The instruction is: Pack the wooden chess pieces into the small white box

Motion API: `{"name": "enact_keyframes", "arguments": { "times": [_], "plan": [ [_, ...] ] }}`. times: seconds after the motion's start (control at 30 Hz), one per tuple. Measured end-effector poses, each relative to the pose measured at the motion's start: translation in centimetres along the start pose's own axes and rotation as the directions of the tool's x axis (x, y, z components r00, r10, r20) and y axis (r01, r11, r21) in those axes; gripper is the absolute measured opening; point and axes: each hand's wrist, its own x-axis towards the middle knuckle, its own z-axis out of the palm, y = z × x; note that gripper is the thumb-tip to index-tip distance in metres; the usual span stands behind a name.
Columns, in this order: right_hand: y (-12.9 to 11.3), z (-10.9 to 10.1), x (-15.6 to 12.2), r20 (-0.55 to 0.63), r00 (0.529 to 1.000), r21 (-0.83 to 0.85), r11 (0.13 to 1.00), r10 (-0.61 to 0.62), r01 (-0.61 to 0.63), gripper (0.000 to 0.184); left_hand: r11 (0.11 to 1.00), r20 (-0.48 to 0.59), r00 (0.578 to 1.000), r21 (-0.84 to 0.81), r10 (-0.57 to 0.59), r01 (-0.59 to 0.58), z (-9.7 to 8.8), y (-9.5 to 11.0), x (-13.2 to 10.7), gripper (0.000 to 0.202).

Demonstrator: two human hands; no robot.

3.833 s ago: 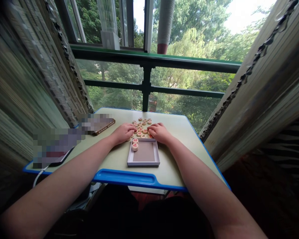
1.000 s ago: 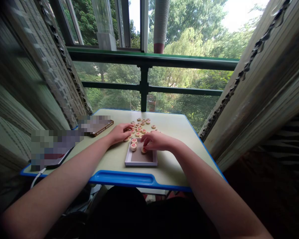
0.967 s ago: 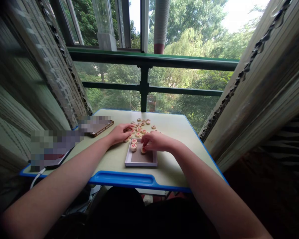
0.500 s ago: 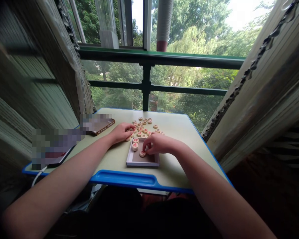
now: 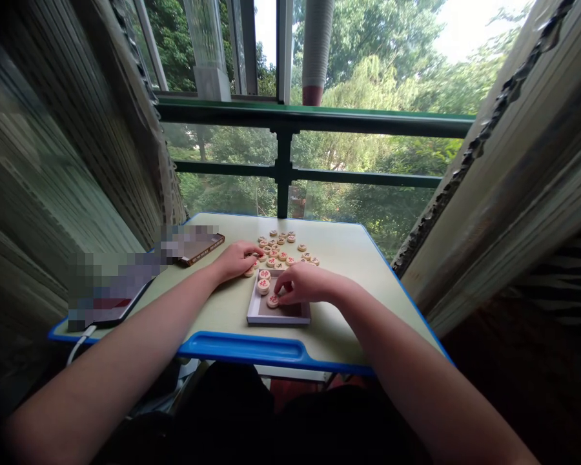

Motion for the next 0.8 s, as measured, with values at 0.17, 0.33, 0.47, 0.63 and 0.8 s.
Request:
{"name": "enact_keyframes", "arguments": {
  "times": [0.17, 0.33, 0.47, 0.63, 0.8],
  "plan": [
    [0.3, 0.1, 0.2, -0.012, 1.0, -0.025, 1.0, 0.016, -0.016, 0.016, 1.0, 0.0, 1.0, -0.005, -0.013, 0.013, 0.0, 0.0, 0.0, 0.032],
    [0.3, 0.5, 0.6, -0.063, 0.998, -0.025, 0.999, -0.027, 0.026, 0.018, 1.0, -0.002, 1.0, -0.024, -0.011, 0.011, 0.0, -0.1, 0.1, 0.032],
    [0.5, 0.9, 0.8, -0.088, 0.996, -0.037, 0.999, -0.024, 0.021, 0.018, 1.0, 0.002, 1.0, -0.004, -0.007, 0.007, 0.1, -0.2, 0.2, 0.032],
    [0.2, 1.0, 0.8, -0.104, 0.994, -0.06, 0.998, -0.016, 0.01, 0.018, 1.0, 0.004, 1.0, 0.012, 0.004, -0.004, 0.1, -0.2, 0.2, 0.031],
    [-0.1, 1.2, 0.8, -0.099, 0.994, -0.064, 0.997, -0.047, 0.04, 0.016, 1.0, 0.001, 1.0, -0.004, 0.023, -0.023, 0.1, -0.1, 0.2, 0.031]
  ]
}}
